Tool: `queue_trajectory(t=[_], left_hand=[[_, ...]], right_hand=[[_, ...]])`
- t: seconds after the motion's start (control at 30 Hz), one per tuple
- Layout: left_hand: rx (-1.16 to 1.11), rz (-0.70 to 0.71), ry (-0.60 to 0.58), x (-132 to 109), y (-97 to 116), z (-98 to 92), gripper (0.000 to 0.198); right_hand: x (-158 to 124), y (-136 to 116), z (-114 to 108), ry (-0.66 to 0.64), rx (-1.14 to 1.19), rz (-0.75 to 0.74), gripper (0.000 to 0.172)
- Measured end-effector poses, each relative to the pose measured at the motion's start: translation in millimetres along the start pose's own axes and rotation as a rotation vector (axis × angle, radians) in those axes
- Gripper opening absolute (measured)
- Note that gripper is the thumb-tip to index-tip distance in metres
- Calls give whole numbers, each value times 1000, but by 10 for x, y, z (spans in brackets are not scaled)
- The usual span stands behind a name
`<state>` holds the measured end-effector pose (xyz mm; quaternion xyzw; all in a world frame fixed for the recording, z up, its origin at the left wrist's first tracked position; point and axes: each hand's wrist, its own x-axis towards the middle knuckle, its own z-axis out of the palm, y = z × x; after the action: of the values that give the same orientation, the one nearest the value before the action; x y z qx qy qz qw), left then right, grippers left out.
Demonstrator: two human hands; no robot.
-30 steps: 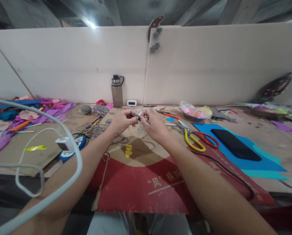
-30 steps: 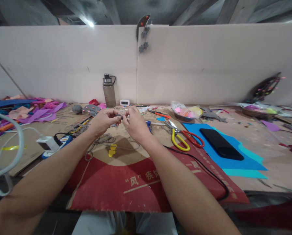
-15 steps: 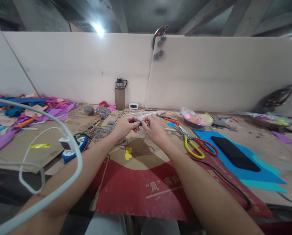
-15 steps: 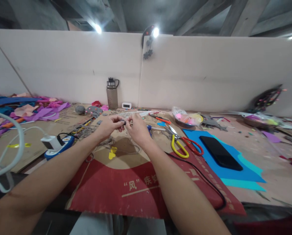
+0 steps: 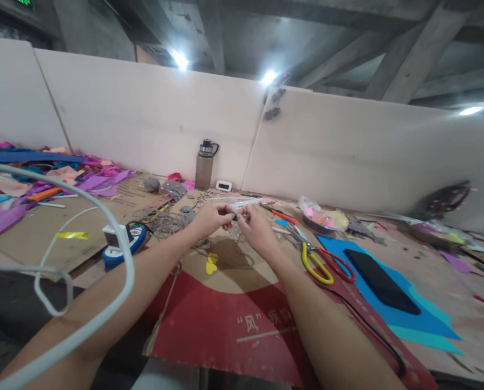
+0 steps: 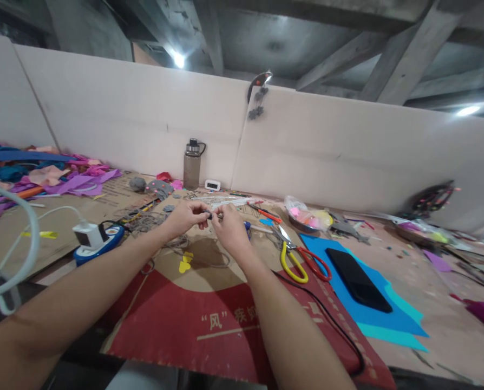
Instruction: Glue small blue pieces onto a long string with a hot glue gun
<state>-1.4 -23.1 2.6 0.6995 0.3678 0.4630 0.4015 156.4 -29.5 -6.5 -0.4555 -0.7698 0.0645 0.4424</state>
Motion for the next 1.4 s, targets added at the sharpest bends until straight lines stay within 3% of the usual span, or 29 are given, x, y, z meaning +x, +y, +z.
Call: queue_trajectory(t=[0.33,0.87,1.4], left_hand=[[33,-3,-6,9,-100,-13,8],[-22,-2,-20,44,-153,-28,12],[70,-2,-43,62,-224,-85,14]], right_hand=[[-20,36,68,-45,64,28,13],[-8,31,112,8,55,24,12],[-4,97,188,20,63,22,11]])
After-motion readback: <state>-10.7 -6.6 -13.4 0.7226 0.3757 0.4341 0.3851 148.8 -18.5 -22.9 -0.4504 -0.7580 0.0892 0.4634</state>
